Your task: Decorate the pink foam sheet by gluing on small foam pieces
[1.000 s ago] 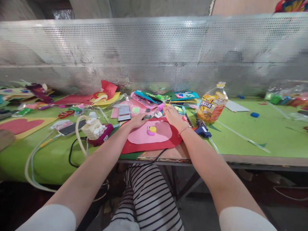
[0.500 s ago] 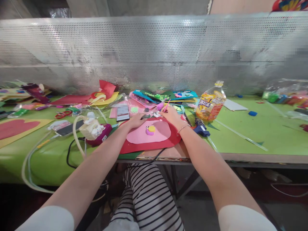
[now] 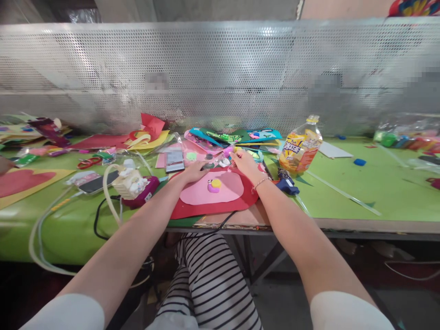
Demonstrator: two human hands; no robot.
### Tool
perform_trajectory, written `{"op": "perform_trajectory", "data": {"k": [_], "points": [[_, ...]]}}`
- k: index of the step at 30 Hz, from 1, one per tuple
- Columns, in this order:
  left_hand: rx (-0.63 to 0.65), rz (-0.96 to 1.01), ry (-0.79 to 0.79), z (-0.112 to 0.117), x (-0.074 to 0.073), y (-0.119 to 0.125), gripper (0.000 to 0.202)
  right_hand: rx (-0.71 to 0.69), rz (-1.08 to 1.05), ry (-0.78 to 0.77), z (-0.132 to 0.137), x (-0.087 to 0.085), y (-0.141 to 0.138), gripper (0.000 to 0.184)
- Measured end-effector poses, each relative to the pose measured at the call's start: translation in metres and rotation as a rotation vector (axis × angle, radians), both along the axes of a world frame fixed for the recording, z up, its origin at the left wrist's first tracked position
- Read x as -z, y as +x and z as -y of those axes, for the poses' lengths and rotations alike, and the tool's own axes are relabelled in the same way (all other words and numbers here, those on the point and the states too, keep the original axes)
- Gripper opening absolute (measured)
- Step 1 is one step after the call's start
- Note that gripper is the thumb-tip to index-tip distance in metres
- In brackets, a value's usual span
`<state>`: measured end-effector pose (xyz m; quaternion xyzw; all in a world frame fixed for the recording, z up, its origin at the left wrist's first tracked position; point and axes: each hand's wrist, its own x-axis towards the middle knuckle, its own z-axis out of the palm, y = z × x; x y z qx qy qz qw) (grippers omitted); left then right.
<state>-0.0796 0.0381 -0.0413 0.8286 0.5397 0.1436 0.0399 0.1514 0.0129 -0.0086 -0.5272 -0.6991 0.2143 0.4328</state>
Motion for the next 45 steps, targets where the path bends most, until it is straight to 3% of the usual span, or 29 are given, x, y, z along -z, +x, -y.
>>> {"op": "perform_trajectory", "data": {"k": [6,10,15,20,29,33,36,45], "points": [[0.018,-0.009,0.008,-0.001,0.0,0.0,0.047,-0.005,-0.073,0.023,-0.002,0.0,0.002,0.042],[0.019,-0.01,0.002,0.0,-0.002,0.0,0.048,0.014,-0.09,-0.004,-0.004,0.0,0.001,0.028],[-0.001,-0.011,-0.01,-0.001,0.0,0.0,0.049,-0.047,-0.195,-0.141,0.001,-0.003,0.0,0.01],[-0.015,0.003,-0.025,-0.002,0.001,0.0,0.052,-0.047,-0.205,-0.142,0.002,-0.004,0.001,0.009],[-0.016,0.017,-0.024,-0.003,0.002,0.0,0.051,0.134,-0.189,-0.111,-0.005,-0.002,0.006,0.023],[-0.009,0.015,-0.024,-0.003,0.002,0.0,0.052,0.043,-0.194,-0.117,-0.007,0.0,0.005,0.008],[-0.011,0.009,-0.017,-0.002,0.001,0.0,0.051,-0.026,-0.221,-0.127,-0.01,0.002,0.005,0.009],[-0.021,-0.003,-0.029,-0.002,0.001,0.0,0.053,0.008,-0.208,-0.146,-0.012,0.006,0.006,0.011]]}}
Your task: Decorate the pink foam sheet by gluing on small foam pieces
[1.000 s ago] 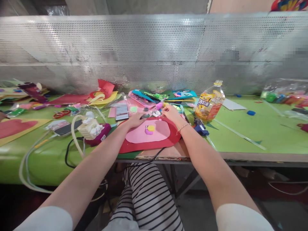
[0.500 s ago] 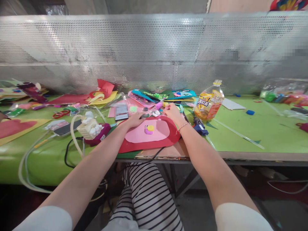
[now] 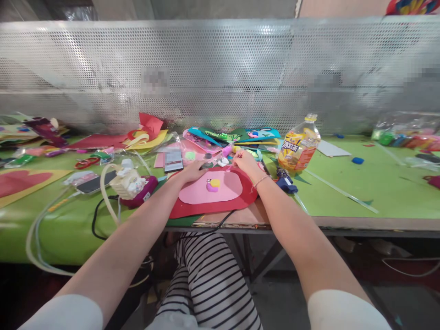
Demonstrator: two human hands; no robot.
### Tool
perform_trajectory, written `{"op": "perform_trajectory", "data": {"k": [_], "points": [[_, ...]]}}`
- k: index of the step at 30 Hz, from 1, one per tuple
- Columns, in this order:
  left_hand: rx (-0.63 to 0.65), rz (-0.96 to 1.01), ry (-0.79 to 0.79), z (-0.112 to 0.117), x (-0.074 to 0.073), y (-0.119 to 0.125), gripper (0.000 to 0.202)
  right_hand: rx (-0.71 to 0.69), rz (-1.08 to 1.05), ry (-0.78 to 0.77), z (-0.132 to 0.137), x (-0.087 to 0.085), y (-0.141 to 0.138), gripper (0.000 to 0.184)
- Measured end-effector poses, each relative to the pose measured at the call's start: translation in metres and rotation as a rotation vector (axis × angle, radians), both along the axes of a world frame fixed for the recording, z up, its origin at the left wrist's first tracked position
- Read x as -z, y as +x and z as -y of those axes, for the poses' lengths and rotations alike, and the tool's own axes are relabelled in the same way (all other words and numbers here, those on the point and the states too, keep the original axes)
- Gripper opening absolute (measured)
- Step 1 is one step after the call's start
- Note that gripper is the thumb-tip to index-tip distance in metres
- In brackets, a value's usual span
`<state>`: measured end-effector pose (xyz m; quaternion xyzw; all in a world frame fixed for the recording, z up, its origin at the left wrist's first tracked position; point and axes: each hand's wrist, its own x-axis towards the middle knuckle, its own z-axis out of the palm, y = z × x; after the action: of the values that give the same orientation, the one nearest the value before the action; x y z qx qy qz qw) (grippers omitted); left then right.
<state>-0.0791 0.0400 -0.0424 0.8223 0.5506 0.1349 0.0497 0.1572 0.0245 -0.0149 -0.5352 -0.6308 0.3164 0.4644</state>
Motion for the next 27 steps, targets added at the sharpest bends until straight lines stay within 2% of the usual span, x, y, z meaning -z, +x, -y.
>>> {"op": "perform_trajectory", "data": {"k": [5,13,24,27], "points": [[-0.001,-0.012,0.002,0.0,-0.001,0.0,0.052,0.047,0.062,-0.042,0.008,-0.007,-0.003,0.013],[-0.021,-0.025,-0.011,0.001,-0.002,0.001,0.051,0.049,0.207,0.013,0.012,-0.009,-0.002,0.012],[0.003,-0.012,0.0,-0.001,0.001,-0.001,0.051,0.079,-0.006,-0.016,0.008,-0.01,-0.003,0.008],[0.004,-0.003,0.0,-0.002,0.001,-0.001,0.053,0.103,0.001,-0.029,0.01,-0.011,-0.003,0.01]]}}
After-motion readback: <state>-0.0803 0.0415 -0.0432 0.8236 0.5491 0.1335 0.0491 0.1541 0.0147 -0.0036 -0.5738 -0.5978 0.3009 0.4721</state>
